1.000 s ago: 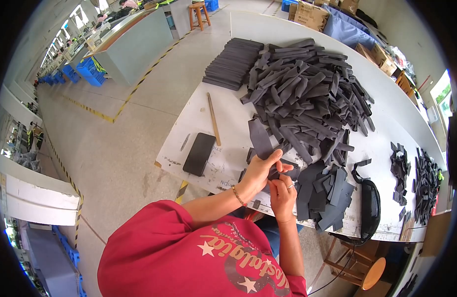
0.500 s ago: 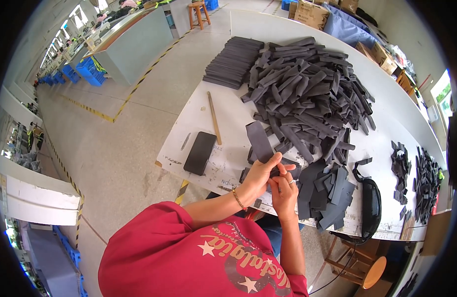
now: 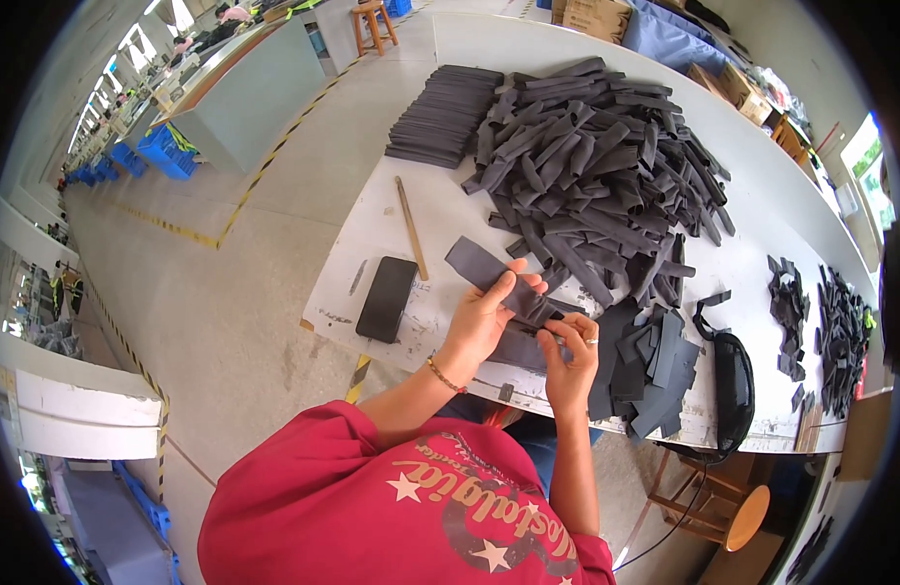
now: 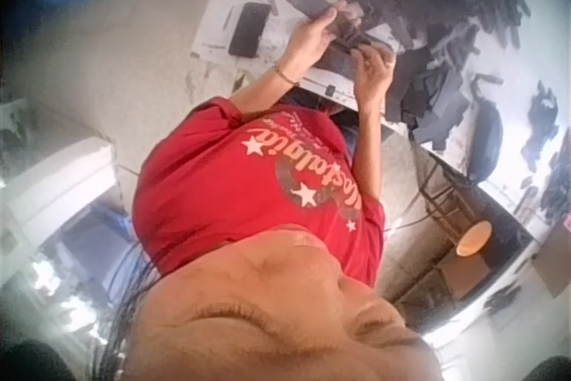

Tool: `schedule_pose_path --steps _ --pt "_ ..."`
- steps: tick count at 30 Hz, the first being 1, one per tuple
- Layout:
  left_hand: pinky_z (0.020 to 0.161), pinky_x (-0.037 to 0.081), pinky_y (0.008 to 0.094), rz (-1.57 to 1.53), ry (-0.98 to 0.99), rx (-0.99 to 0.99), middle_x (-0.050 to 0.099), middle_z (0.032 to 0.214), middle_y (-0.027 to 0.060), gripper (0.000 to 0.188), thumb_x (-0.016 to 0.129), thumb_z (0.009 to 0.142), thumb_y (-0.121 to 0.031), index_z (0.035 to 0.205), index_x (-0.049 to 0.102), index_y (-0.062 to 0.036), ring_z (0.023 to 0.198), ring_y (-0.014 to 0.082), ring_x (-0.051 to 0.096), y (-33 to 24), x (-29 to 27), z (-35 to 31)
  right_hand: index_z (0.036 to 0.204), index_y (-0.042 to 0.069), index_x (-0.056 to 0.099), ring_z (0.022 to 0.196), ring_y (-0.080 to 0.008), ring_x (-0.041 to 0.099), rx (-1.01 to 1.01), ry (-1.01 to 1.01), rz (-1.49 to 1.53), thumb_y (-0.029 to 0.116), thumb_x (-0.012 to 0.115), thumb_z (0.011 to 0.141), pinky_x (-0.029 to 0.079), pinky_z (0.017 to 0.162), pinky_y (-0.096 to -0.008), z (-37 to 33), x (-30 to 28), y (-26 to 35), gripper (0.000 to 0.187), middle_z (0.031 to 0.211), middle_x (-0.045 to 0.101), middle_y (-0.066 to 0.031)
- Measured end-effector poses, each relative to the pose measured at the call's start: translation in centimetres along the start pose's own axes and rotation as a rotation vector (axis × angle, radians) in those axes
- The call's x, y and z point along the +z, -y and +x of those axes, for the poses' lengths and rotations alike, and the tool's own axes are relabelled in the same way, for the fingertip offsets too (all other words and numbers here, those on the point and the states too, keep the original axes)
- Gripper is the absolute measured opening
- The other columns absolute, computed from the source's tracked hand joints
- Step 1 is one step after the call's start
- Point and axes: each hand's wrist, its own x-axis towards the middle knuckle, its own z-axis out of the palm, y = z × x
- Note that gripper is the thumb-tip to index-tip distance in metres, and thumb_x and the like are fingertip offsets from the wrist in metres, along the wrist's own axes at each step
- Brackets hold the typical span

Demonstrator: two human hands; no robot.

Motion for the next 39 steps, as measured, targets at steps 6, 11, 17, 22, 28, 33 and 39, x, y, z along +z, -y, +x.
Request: schedule_pose_path --steps 6,11,17,22,28,33,39 --pt "0.096 0.050 0.0406 -0.047 0.070 0.011 0.066 0.113 0.0140 0.031 0.059 0.097 -0.020 0.122 0.059 -0.0011 0.112 0.0276 0.062 1.2 0.2 -0.2 0.078 -0.002 0.066 0.092 -0.0094 0.051 0.439 -0.041 0.495 0.010 0.075 0.083 0.043 0.075 -0.0242 0.6 1.3 0.5 0.015 0.108 0.055 -0.0038" --pt "0.098 0.048 0.0413 -0.085 0.099 0.062 0.065 0.116 0.0127 0.031 0.058 0.097 -0.020 0.122 0.058 -0.0025 0.113 0.0292 0.061 0.0 1.2 -0.3 0.072 0.002 0.064 0.089 -0.0086 0.051 0.323 -0.308 0.669 0.001 0.076 0.081 0.042 0.075 -0.0224 0.5 -0.4 1.2 0.015 0.102 0.054 -0.0009" --pt "0.099 0.048 0.0423 -0.035 0.128 0.038 0.066 0.114 0.0135 0.028 0.058 0.098 -0.019 0.121 0.059 -0.0033 0.115 0.0297 0.060 0.8 0.4 0.0 0.107 0.000 0.060 0.083 -0.0103 0.059 0.556 -0.358 0.735 0.014 0.064 0.094 0.047 0.074 -0.0235 1.8 -2.5 2.4 0.020 0.094 0.062 -0.0028" --pt "0.101 0.047 0.0421 -0.075 0.140 -0.041 0.065 0.116 0.0139 0.027 0.057 0.098 -0.017 0.121 0.059 -0.0028 0.116 0.0301 0.059 1.3 0.2 0.1 0.089 0.001 0.068 0.072 -0.0043 0.051 0.548 -0.113 0.733 0.014 0.067 0.092 0.042 0.067 -0.0204 0.8 -1.4 -2.0 0.014 0.079 0.060 0.0036" --pt "0.103 0.045 0.0434 -0.128 0.113 -0.014 0.065 0.116 0.0142 0.028 0.056 0.098 -0.016 0.122 0.058 -0.0025 0.118 0.0312 0.057 1.5 -0.5 0.5 0.100 0.000 0.067 0.071 -0.0069 0.054 0.681 0.075 0.862 0.021 0.065 0.094 0.044 0.066 -0.0222 1.1 -2.0 -1.9 0.021 0.082 0.063 0.0006" --pt "0.103 0.046 0.0441 -0.110 0.224 -0.053 0.064 0.117 0.0149 0.031 0.057 0.098 -0.018 0.124 0.056 -0.0022 0.118 0.0326 0.057 1.4 0.0 0.2 0.093 0.001 0.067 0.071 -0.0097 0.053 0.570 0.005 0.687 0.018 0.065 0.094 0.042 0.066 -0.0235 -0.2 -1.4 -1.6 0.017 0.081 0.061 -0.0008" --pt "0.088 0.053 0.0374 -0.026 0.009 -0.179 0.066 0.105 0.0112 0.034 0.060 0.096 -0.030 0.116 0.058 -0.0034 0.100 0.0247 0.064 2.1 -1.0 -0.9 0.089 0.000 0.066 0.076 -0.0192 0.057 -0.256 -0.236 -0.100 -0.004 0.072 0.078 0.046 0.068 -0.0287 0.3 -1.7 2.0 0.013 0.082 0.059 -0.0071"
